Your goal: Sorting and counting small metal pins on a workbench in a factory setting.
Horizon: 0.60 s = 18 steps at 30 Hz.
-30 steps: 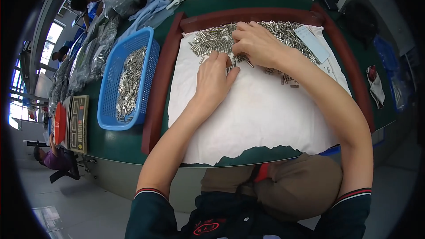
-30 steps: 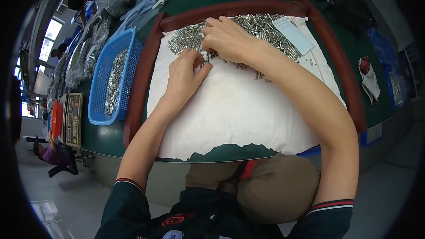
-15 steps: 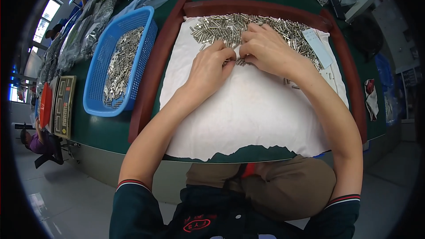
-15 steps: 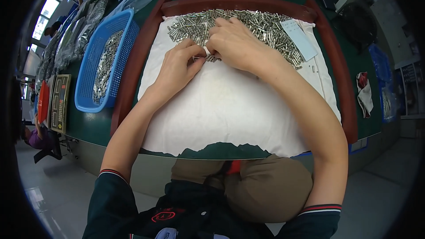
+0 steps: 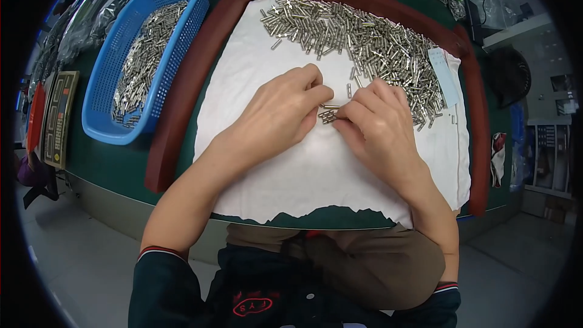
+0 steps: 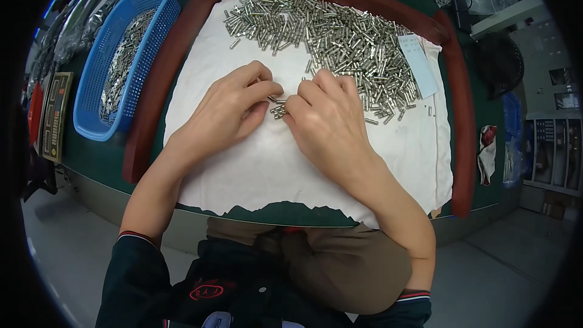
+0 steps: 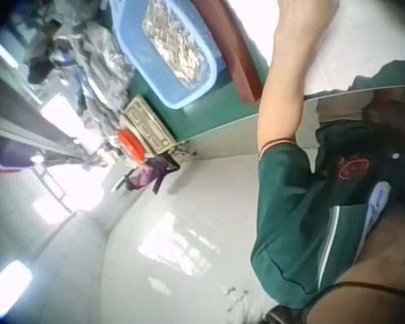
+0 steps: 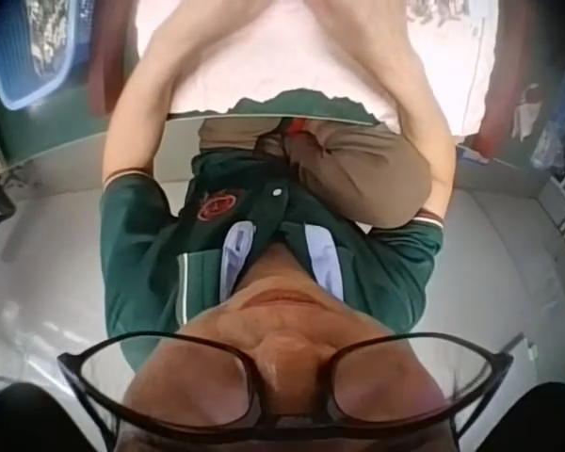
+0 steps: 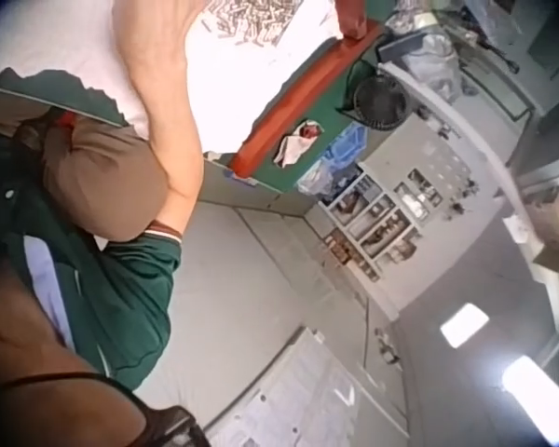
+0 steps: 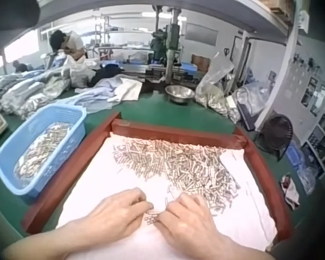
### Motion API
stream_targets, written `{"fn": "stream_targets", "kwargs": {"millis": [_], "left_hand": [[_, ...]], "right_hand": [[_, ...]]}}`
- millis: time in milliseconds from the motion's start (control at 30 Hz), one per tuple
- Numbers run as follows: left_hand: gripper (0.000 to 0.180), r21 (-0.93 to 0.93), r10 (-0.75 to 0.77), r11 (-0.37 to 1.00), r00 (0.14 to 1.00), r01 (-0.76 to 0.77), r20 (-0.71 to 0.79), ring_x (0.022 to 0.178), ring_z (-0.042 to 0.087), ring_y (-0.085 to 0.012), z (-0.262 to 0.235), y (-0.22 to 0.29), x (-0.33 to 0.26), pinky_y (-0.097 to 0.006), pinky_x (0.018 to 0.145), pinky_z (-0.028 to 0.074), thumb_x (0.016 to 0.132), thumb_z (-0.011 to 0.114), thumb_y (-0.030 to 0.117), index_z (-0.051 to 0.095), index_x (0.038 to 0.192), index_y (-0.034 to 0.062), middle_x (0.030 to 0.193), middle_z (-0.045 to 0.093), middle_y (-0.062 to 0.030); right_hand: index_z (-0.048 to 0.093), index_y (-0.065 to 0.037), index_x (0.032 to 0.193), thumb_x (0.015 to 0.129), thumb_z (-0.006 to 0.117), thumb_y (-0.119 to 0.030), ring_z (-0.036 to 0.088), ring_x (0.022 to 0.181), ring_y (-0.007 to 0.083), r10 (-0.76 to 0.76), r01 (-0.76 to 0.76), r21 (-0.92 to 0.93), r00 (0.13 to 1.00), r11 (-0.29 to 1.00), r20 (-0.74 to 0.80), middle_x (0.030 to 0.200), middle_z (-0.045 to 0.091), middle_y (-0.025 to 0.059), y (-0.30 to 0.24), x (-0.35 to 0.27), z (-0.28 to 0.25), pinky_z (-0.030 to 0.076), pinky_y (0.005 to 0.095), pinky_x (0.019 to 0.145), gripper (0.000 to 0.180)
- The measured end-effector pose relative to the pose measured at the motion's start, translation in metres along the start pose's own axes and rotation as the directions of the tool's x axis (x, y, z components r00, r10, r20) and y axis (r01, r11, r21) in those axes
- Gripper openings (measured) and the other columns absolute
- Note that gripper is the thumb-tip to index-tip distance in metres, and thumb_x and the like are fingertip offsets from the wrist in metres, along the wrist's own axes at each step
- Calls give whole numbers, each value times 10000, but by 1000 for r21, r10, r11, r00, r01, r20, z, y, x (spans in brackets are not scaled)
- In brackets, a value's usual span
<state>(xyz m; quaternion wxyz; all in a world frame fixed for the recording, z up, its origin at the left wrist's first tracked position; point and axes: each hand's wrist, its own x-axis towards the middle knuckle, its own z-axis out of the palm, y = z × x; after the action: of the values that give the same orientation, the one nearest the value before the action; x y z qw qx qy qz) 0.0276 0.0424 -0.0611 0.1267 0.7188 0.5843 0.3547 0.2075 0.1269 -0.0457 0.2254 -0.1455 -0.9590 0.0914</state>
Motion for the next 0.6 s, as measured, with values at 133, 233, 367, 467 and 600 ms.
{"fn": "stream_targets", "kwargs": {"millis": [133, 233, 367, 467, 600], "left_hand": [[183, 54, -14, 998, 1000, 13, 17, 783, 586, -302, -9, 2, 0, -387, 683, 485, 728, 633, 12, 609, 909, 7, 885, 563, -125], [183, 91, -73, 994, 995, 67, 65, 788, 582, -311, -13, 2, -2, -393, 682, 479, 718, 636, 39, 591, 892, 6, 863, 560, -132], [193, 87, -73, 994, 997, 71, 12, 781, 585, -322, -11, -1, -2, -401, 682, 477, 723, 624, 28, 606, 913, -2, 836, 564, -141], [187, 75, -67, 995, 996, 62, 67, 768, 591, -326, -10, -4, -1, -404, 684, 479, 748, 622, 2, 635, 934, -5, 849, 575, -140], [157, 32, -38, 999, 998, 36, 48, 760, 601, -324, -9, -7, 1, -404, 675, 481, 778, 633, -12, 658, 933, 0, 867, 587, -139]], "right_hand": [[631, -53, 749, 676, 748, -78, 518, 843, 216, -68, 65, 51, 996, 997, 51, 780, 551, 30, -5, 0, -2, 391, 366, 757, 140], [643, -53, 779, 675, 754, -81, 518, 854, 227, -17, 14, 75, 999, 997, 38, 809, 554, 33, -1, 0, -3, 392, 369, 752, 155], [674, -44, 844, 688, 764, -97, 513, 892, 240, 63, -66, 148, 998, 987, 24, 841, 556, 44, 3, 2, 0, 398, 373, 775, 188], [698, -42, 902, 697, 776, -102, 514, 855, 259, 87, -84, 165, 996, 983, -8, 839, 573, 54, 5, 3, 1, 422, 371, 766, 227], [710, -50, 914, 739, 756, -139, 505, 946, 252, 105, -126, 187, 988, 974, 116, 876, 567, 62, 7, 0, 1, 398, 383, 825, 202]]}}
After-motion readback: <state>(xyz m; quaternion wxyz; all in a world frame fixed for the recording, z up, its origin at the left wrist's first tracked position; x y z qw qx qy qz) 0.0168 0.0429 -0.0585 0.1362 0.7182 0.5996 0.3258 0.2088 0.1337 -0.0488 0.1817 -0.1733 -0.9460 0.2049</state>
